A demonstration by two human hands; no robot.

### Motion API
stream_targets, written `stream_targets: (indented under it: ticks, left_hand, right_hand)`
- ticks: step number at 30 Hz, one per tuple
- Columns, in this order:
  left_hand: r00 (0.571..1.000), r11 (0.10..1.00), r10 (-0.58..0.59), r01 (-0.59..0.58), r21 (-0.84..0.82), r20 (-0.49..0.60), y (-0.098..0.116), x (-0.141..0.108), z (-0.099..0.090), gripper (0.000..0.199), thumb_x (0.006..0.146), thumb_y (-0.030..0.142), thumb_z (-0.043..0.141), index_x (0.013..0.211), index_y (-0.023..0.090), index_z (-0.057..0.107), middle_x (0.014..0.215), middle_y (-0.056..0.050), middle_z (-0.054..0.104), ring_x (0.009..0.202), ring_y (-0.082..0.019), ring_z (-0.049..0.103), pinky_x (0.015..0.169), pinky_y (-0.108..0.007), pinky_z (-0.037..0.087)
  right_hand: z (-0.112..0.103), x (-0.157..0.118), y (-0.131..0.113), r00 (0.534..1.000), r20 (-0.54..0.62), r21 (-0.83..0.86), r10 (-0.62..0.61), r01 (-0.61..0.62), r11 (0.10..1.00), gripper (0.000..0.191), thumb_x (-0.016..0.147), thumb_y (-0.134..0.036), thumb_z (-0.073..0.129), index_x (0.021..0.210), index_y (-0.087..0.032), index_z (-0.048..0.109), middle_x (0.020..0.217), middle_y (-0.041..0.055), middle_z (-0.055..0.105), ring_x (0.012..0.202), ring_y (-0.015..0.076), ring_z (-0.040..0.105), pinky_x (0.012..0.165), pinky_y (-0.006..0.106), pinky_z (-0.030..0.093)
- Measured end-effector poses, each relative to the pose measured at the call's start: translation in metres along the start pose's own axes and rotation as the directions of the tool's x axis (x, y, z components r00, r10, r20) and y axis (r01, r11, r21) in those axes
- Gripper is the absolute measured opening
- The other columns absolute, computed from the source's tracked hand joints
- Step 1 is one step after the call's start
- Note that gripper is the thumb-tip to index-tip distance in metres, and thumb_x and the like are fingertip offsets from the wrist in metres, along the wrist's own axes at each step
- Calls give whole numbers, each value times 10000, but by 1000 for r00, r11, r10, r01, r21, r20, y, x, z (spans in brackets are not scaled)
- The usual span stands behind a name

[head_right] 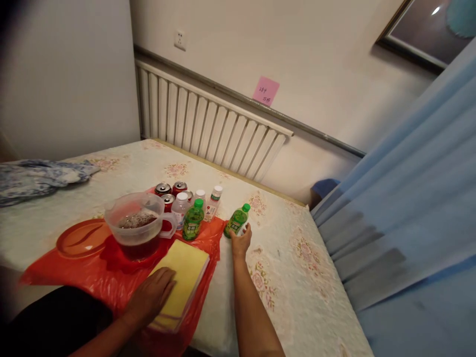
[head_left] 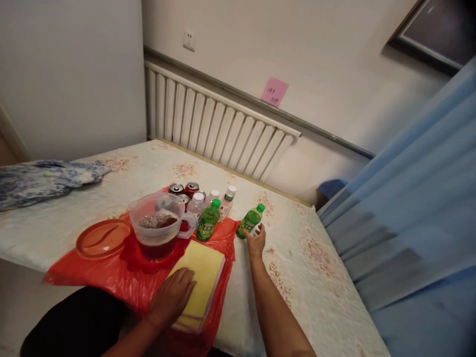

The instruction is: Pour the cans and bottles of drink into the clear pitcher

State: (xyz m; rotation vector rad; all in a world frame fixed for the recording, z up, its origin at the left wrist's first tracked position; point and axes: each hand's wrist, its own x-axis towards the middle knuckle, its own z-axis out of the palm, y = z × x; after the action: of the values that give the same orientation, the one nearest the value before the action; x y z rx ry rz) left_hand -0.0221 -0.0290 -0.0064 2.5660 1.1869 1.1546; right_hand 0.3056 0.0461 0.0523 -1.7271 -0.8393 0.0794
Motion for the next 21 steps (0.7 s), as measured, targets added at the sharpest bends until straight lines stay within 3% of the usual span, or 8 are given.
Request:
stream_targets:
  ticks: [7, 11, 17, 21]
  left_hand:
    - [1000, 999, -3, 3, 35, 14, 0, 0, 0, 220, 1026, 324, 448, 1075, 231, 642, 1020, -57, 730, 966, -228, 709, 857, -371, 593]
    - [1000, 1000, -4, 3, 26, 23, 1, 1, -3, 237, 1029, 318, 428, 1065, 225, 644, 1022, -65, 728, 963, -230, 709, 858, -374, 593]
    - [985, 984, -113, 129, -121, 131, 2, 11, -7, 232, 1002, 296, 440, 1042, 218, 655, 979, -67, 709, 921, -231, 704, 851, -389, 588]
    - [973, 931, -199, 224, -289, 113, 22, 41, -19, 248, 969, 291, 453, 1106, 188, 633, 1028, -96, 704, 966, -239, 700, 858, -390, 586]
  right_hand:
    - [23, 22, -17, 999, 41, 9, 13, -14, 1000, 521, 586, -489, 741, 998, -190, 632, 901, 71, 748, 791, 248, 697, 715, 332, 538]
    - [19, 13, -28, 1000, 27, -2, 15, -15, 1000, 467, 582, -474, 740, 948, -202, 639, 875, 71, 750, 786, 253, 691, 717, 335, 534]
    - [-20, -25, -55, 987, 144, 35, -75, 70, 997, 508, 590, -404, 767, 1029, -166, 670, 927, 83, 760, 799, 253, 707, 751, 345, 557]
    - [-56, -57, -77, 907, 365, 109, -209, 181, 977, 561, 629, -363, 773, 1148, -176, 670, 1032, 78, 768, 897, 262, 718, 834, 368, 574]
